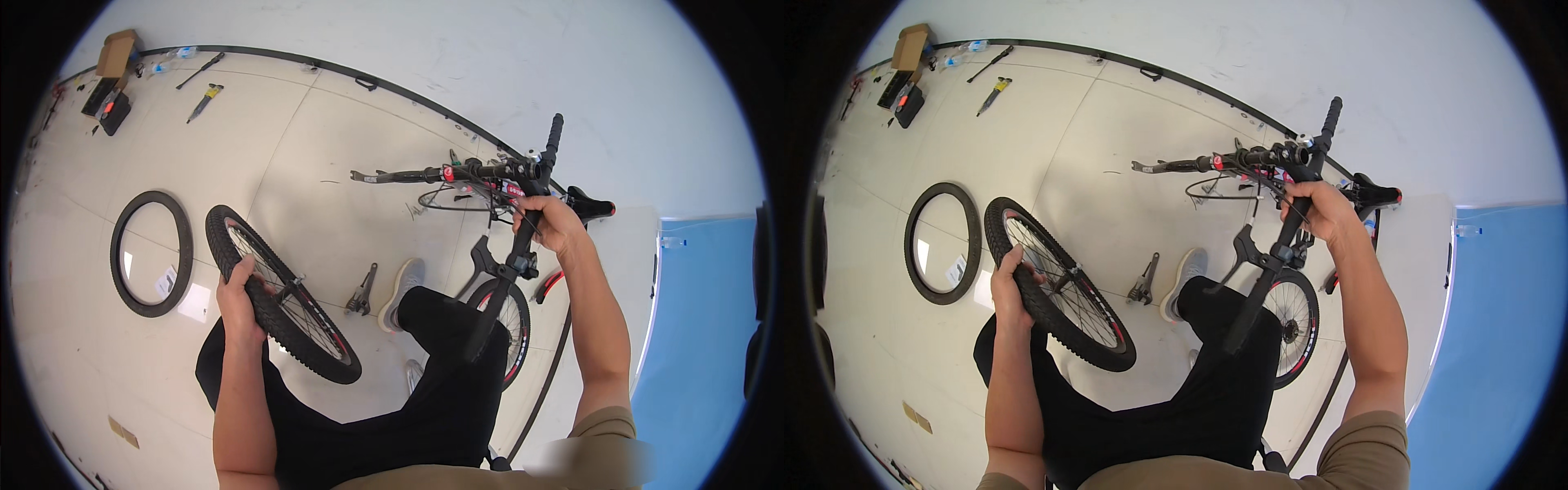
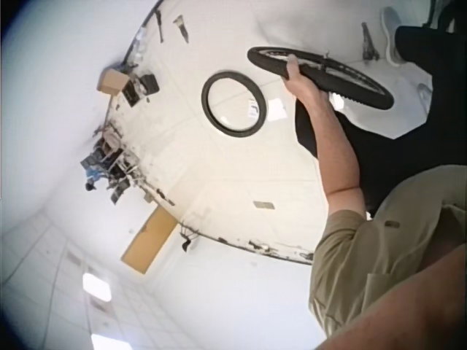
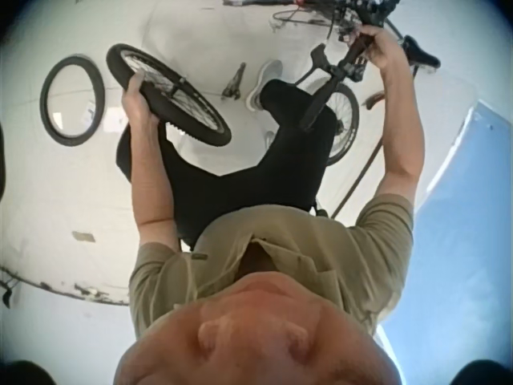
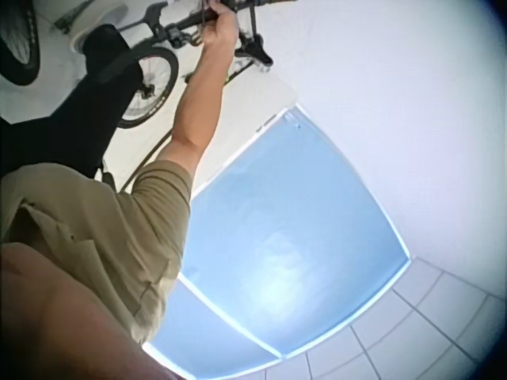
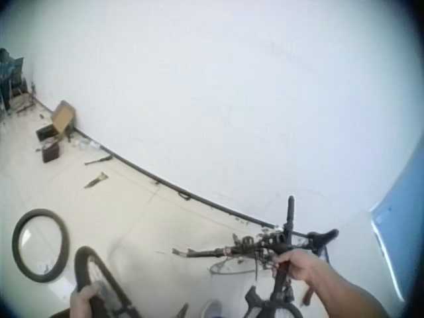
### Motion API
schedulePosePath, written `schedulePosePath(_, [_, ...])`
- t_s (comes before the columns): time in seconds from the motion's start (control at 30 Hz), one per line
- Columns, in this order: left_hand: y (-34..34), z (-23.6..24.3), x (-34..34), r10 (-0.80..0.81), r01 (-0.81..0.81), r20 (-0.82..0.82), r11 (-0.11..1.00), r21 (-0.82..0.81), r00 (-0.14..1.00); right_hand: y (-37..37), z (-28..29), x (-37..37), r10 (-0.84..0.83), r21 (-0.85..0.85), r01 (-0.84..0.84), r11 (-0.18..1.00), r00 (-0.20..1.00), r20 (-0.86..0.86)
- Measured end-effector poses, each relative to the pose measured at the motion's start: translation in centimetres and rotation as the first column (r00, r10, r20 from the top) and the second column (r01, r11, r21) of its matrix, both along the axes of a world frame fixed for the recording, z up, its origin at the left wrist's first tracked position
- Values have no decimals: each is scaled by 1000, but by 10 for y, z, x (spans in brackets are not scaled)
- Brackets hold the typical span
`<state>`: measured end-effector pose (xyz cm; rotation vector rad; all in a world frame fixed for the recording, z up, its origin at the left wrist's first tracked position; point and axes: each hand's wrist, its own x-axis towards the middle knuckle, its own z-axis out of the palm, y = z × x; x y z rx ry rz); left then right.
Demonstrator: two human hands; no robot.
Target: The person installs a bicycle tire onto a wheel rim by hand, pressing the tire bead into place around the circumference. The person then lifts the bicycle frame and mounts the completed wheel onto the front fork.
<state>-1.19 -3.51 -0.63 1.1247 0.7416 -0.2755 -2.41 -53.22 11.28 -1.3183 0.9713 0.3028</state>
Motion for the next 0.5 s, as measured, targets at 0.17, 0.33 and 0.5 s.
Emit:
schedulePosePath(0.17, [-9,7,8,3,-3,-20,1000,-5,1000,13,-41,23,-262,114,252,961,962,81])
schedulePosePath(0.33, [-2,1,10,12,-12,-23,1000,-24,1000,21,-68,35,-276,71,271,960,957,90])
schedulePosePath(0.5, [2,-1,9,-15,15,-17,1000,-2,1000,21,-69,41,-274,82,269,960,959,67])
